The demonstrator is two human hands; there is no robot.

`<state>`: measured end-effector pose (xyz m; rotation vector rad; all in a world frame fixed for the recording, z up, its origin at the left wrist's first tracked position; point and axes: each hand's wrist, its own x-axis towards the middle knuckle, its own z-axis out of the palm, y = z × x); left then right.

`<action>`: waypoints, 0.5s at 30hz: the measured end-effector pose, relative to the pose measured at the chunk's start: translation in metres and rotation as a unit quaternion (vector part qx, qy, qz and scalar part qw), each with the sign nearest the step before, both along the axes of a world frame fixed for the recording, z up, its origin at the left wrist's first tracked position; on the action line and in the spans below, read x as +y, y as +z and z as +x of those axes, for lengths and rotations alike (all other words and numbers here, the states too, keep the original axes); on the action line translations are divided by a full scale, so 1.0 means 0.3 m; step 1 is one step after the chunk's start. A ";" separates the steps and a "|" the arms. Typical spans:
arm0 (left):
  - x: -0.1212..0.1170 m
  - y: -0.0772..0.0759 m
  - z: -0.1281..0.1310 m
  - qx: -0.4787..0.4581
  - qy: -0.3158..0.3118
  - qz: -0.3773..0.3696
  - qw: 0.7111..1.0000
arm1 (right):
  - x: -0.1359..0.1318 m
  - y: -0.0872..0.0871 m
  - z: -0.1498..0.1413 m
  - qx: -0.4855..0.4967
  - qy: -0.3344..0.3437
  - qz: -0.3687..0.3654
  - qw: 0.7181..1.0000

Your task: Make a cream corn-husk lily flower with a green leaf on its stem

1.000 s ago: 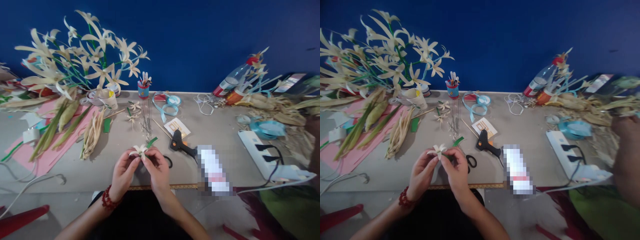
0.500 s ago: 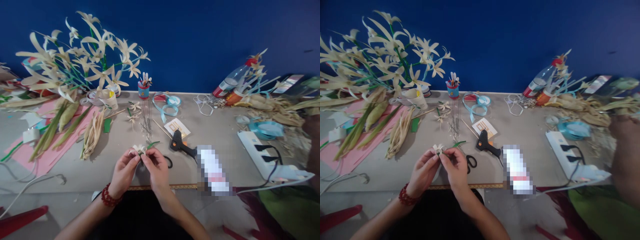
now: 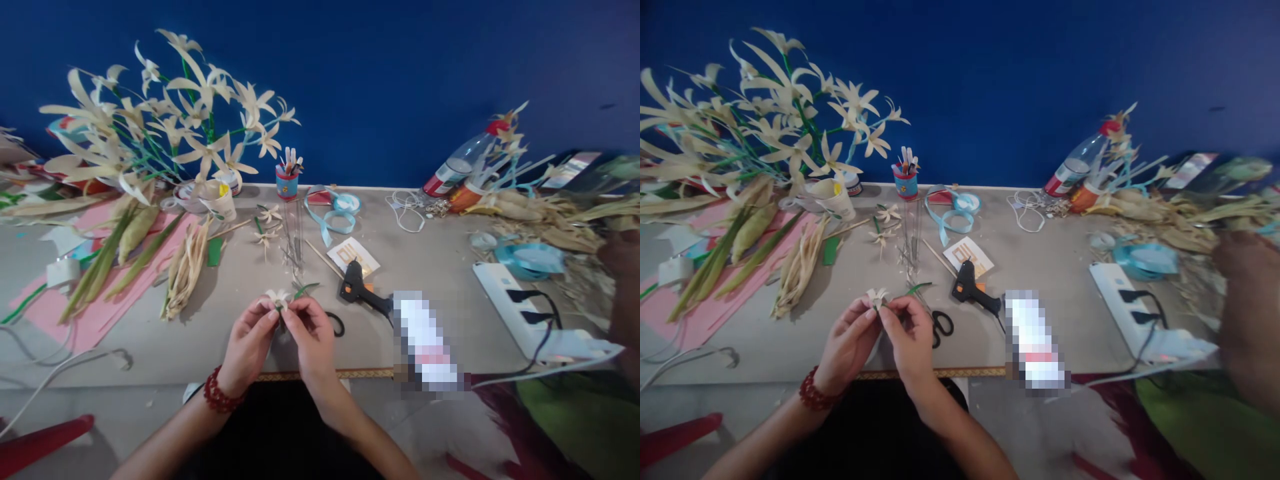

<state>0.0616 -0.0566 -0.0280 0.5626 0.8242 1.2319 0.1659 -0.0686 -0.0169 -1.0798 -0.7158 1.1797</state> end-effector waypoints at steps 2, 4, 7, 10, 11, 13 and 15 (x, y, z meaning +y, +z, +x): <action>0.000 -0.002 0.000 -0.007 -0.004 0.001 1.000 | 0.000 0.001 -0.001 -0.004 0.000 -0.004 1.000; -0.001 -0.002 0.001 -0.008 -0.005 0.002 1.000 | 0.001 -0.001 0.000 -0.006 0.001 -0.004 1.000; -0.003 0.001 0.003 0.008 -0.003 0.001 1.000 | 0.001 -0.010 -0.001 -0.007 0.000 -0.001 1.000; -0.004 0.006 0.004 0.020 -0.004 0.003 1.000 | -0.003 -0.019 -0.003 -0.031 -0.006 0.003 0.999; -0.003 0.007 0.003 0.020 -0.004 0.005 1.000 | -0.006 -0.020 -0.003 -0.044 -0.012 0.009 0.999; -0.003 0.007 0.001 0.018 0.001 0.009 1.000 | -0.016 -0.017 0.000 -0.087 -0.042 0.037 0.995; -0.002 0.004 -0.002 0.021 0.012 0.011 1.000 | -0.028 -0.008 0.006 -0.167 -0.080 0.085 0.979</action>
